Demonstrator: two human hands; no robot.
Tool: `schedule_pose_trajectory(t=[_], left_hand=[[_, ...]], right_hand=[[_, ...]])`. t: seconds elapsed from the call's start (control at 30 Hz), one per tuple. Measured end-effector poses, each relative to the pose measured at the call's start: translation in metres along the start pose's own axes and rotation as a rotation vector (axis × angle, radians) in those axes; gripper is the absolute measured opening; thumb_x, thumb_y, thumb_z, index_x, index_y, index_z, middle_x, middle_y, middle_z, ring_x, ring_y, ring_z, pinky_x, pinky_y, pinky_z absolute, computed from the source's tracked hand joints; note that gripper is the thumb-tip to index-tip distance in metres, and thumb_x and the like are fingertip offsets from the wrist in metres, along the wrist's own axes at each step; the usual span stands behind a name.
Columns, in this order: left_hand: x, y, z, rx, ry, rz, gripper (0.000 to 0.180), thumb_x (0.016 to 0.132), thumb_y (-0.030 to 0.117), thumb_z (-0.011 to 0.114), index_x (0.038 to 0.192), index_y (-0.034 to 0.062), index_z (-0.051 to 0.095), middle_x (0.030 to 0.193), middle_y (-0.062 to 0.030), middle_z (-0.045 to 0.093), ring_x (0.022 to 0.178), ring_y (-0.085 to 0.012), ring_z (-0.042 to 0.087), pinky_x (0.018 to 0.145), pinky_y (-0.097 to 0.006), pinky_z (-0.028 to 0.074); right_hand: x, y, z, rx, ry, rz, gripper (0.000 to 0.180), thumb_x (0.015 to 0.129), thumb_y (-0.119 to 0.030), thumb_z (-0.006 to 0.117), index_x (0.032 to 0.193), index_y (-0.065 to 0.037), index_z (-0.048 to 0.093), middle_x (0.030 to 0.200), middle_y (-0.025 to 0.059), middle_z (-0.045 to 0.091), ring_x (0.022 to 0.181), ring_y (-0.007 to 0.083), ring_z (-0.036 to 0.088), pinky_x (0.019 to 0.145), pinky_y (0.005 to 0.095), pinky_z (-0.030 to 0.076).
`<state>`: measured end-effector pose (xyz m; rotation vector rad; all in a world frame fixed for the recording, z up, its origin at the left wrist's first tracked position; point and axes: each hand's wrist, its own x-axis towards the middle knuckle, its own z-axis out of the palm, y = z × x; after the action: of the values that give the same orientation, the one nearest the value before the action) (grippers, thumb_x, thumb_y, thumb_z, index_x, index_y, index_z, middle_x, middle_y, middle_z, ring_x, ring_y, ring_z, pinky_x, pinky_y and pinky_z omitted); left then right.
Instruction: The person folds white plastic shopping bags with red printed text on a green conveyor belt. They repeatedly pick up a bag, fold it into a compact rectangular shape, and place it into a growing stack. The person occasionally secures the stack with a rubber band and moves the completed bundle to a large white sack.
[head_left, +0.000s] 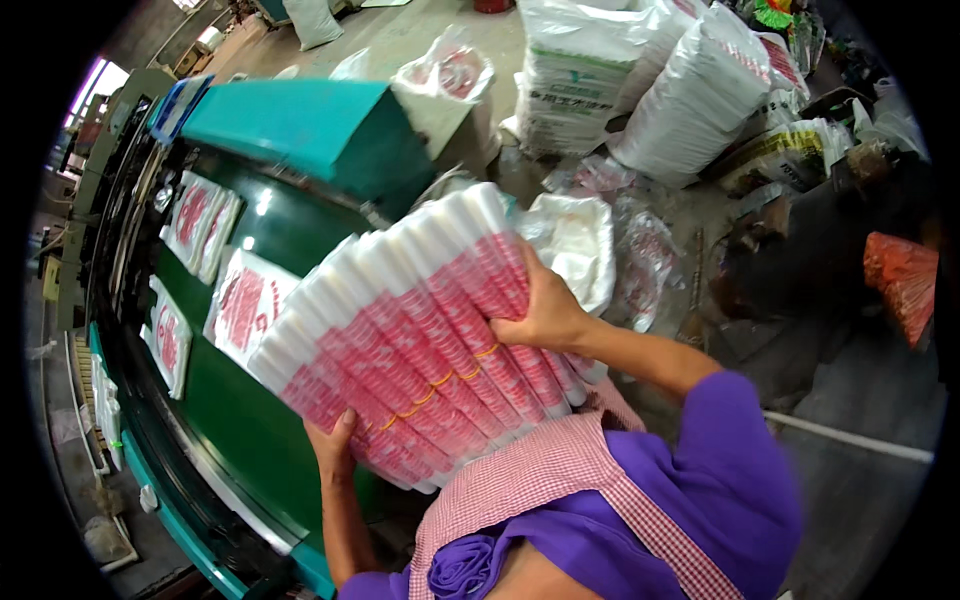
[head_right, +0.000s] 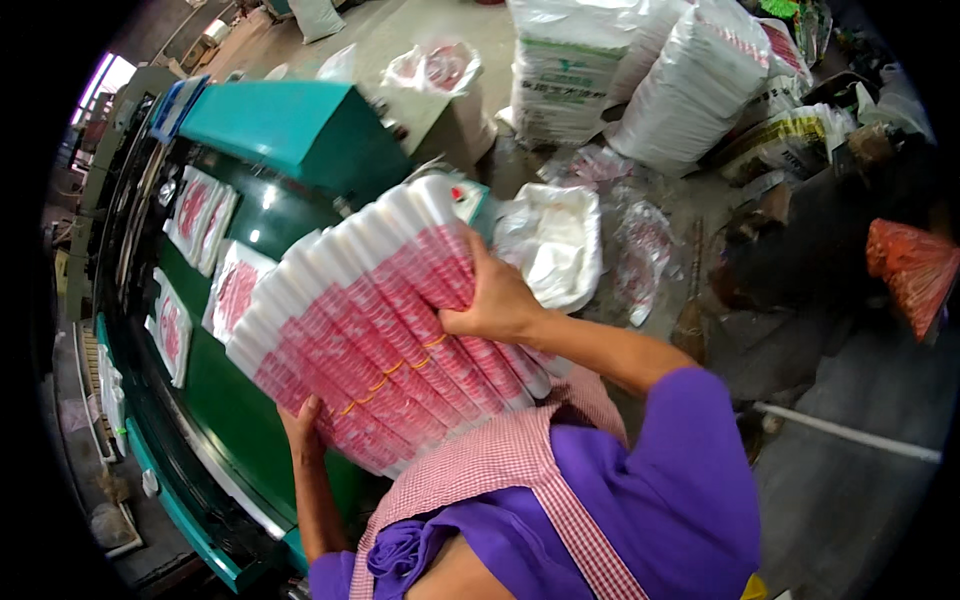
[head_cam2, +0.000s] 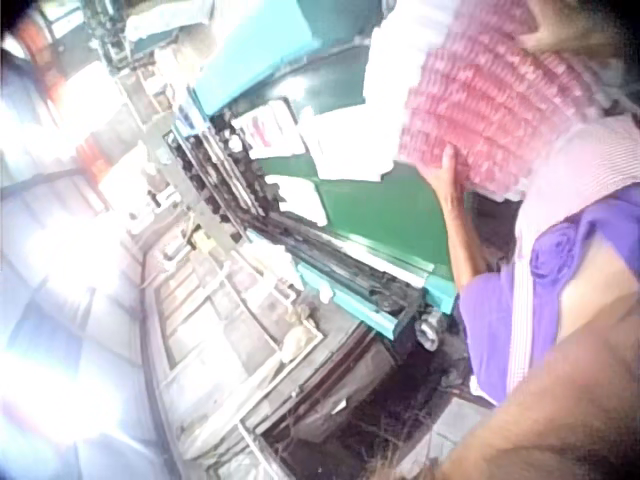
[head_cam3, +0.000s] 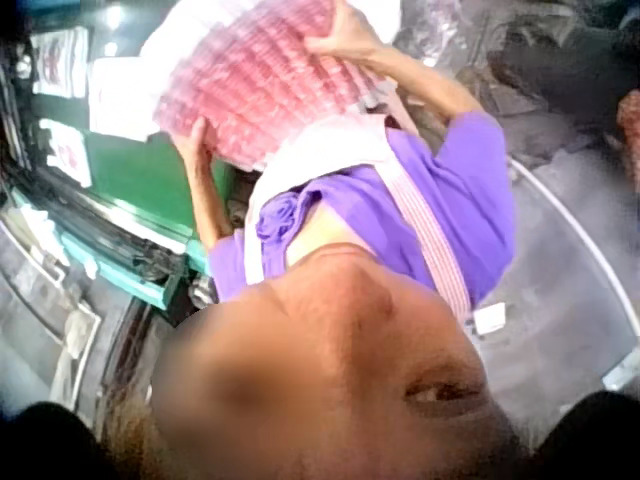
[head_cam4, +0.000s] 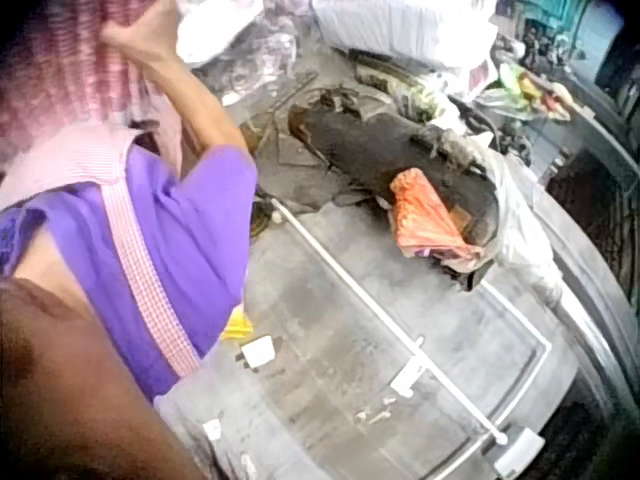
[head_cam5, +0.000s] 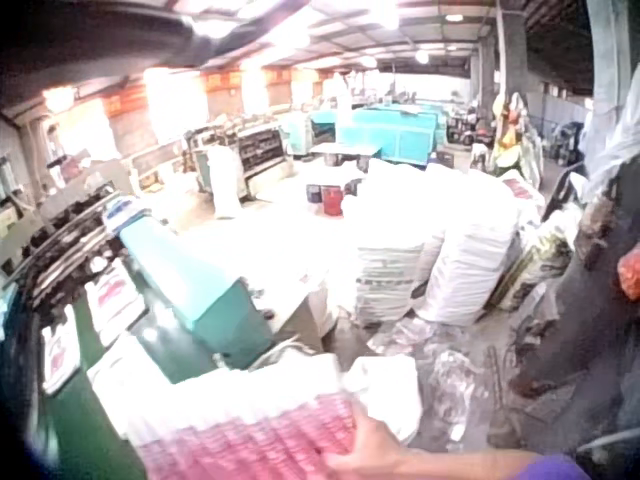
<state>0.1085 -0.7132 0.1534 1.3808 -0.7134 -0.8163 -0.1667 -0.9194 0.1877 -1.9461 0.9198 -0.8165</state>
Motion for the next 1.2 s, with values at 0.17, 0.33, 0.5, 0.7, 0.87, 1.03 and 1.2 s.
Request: schedule_pose_trajectory(t=[0.17,0.33,0.5,0.7,0.87,1.03,1.2], left_hand=[[0.031,0.007,0.151,0.012,-0.369,-0.117,0.064,0.068,0.036,0.079,0.113,-0.0023,0.056,0.102,-0.0073,0.063,0.09,-0.0172,0.06,0.082,-0.033,0.048],[0.085,0.008,0.322,0.052,-0.753,-0.163,0.056,0.072,0.028,0.076,0.115,-0.001,0.055,0.105,-0.007,0.063,0.093,-0.0148,0.059,0.085,-0.031,0.047],[0.121,0.01,0.417,0.011,-0.991,-0.208,0.067,0.073,0.026,0.077,0.126,-0.0005,0.047,0.114,-0.0094,0.06,0.103,-0.0174,0.058,0.093,-0.033,0.045],[0.178,0.02,0.481,0.002,-0.965,-0.148,0.062,0.073,0.026,0.076,0.122,-0.0003,0.049,0.111,-0.0085,0.061,0.1,-0.0163,0.058,0.091,-0.033,0.045],[0.244,0.037,0.513,-0.036,-0.831,-0.147,0.056,0.072,0.026,0.077,0.116,0.0005,0.054,0.104,-0.0058,0.062,0.093,-0.0127,0.059,0.083,-0.031,0.047],[0.347,0.051,0.54,0.013,-0.678,-0.152,0.063,0.07,0.03,0.079,0.118,-0.0003,0.052,0.104,-0.006,0.062,0.094,-0.0131,0.059,0.084,-0.031,0.048],[0.465,0.087,0.568,-0.037,-0.603,-0.271,0.062,0.073,0.024,0.075,0.123,-0.0006,0.046,0.107,-0.008,0.061,0.093,-0.0164,0.061,0.083,-0.034,0.051]], right_hand=[[-0.063,0.041,-0.133,0.089,0.239,0.172,0.091,0.062,-0.018,0.076,0.139,-0.003,0.03,0.113,0.0159,0.06,0.101,0.0259,0.061,0.091,0.0367,0.047],[-0.102,0.088,-0.252,0.235,0.455,0.39,0.076,0.068,-0.003,0.072,0.134,-0.001,0.034,0.114,0.0102,0.057,0.102,0.0184,0.059,0.092,0.0341,0.046],[-0.129,0.119,-0.295,0.195,0.66,0.394,0.066,0.07,-0.003,0.07,0.128,-0.001,0.038,0.11,0.0092,0.058,0.098,0.0175,0.059,0.089,0.0341,0.046],[-0.063,0.141,-0.348,0.255,0.676,0.299,0.064,0.07,-0.004,0.068,0.126,-0.001,0.04,0.11,0.009,0.058,0.097,0.0169,0.058,0.089,0.034,0.046],[0.041,0.167,-0.395,0.233,0.567,0.315,0.062,0.069,-0.001,0.067,0.125,-0.001,0.04,0.106,0.0082,0.059,0.095,0.0158,0.058,0.087,0.0327,0.046],[0.181,0.202,-0.434,0.165,0.454,0.261,0.071,0.068,-0.006,0.071,0.13,0.0,0.038,0.115,0.0117,0.057,0.102,0.0193,0.057,0.093,0.0338,0.044],[0.329,0.222,-0.461,0.221,0.367,0.284,0.074,0.067,-0.009,0.073,0.131,0.001,0.038,0.113,0.0138,0.058,0.102,0.0215,0.058,0.094,0.0349,0.043]])
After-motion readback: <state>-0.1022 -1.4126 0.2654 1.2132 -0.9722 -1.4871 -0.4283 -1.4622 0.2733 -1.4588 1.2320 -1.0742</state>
